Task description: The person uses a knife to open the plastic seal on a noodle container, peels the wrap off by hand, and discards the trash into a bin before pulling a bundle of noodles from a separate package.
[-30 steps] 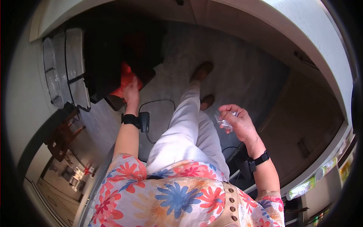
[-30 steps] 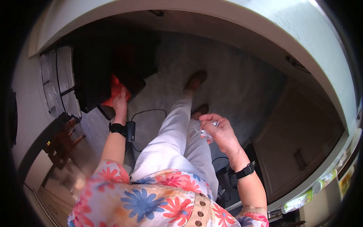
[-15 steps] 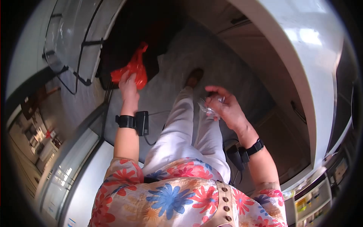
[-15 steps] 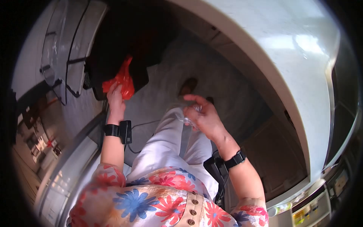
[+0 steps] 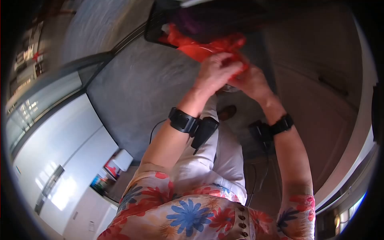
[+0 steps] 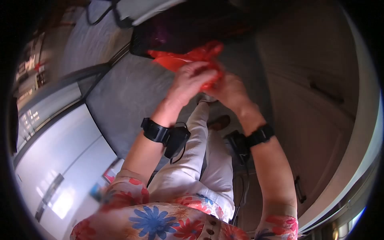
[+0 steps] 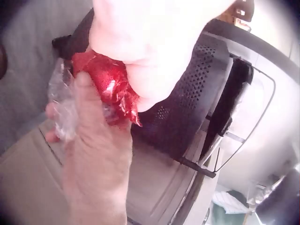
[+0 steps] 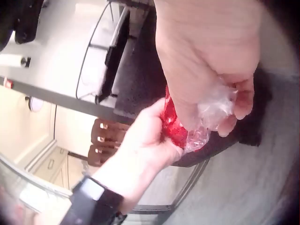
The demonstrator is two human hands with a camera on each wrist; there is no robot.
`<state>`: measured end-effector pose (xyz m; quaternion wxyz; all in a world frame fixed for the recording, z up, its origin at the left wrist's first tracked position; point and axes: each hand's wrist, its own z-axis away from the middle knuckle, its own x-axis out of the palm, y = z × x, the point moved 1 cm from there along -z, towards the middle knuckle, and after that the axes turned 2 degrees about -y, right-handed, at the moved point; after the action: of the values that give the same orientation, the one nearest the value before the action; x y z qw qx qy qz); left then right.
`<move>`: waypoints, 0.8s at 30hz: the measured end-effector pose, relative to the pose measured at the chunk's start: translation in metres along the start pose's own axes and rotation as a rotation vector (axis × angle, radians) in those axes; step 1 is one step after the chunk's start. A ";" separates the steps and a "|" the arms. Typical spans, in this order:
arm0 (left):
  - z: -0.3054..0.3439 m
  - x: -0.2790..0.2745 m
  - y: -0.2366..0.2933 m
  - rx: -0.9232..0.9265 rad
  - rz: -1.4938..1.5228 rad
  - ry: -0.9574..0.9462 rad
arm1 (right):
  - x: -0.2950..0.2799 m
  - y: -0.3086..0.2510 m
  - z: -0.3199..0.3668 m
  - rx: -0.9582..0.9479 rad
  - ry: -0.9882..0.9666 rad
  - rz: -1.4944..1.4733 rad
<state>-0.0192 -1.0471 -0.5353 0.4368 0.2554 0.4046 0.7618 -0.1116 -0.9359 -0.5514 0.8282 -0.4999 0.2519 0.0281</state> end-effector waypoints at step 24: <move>-0.130 -0.182 -0.017 -0.152 -1.176 0.155 | -0.018 0.006 -0.018 0.529 0.056 -1.007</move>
<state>-0.0194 -1.2519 -0.6271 0.7715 -0.1000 0.4532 0.4353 -0.1359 -0.9442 -0.5551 0.8295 -0.3344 0.0028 -0.4473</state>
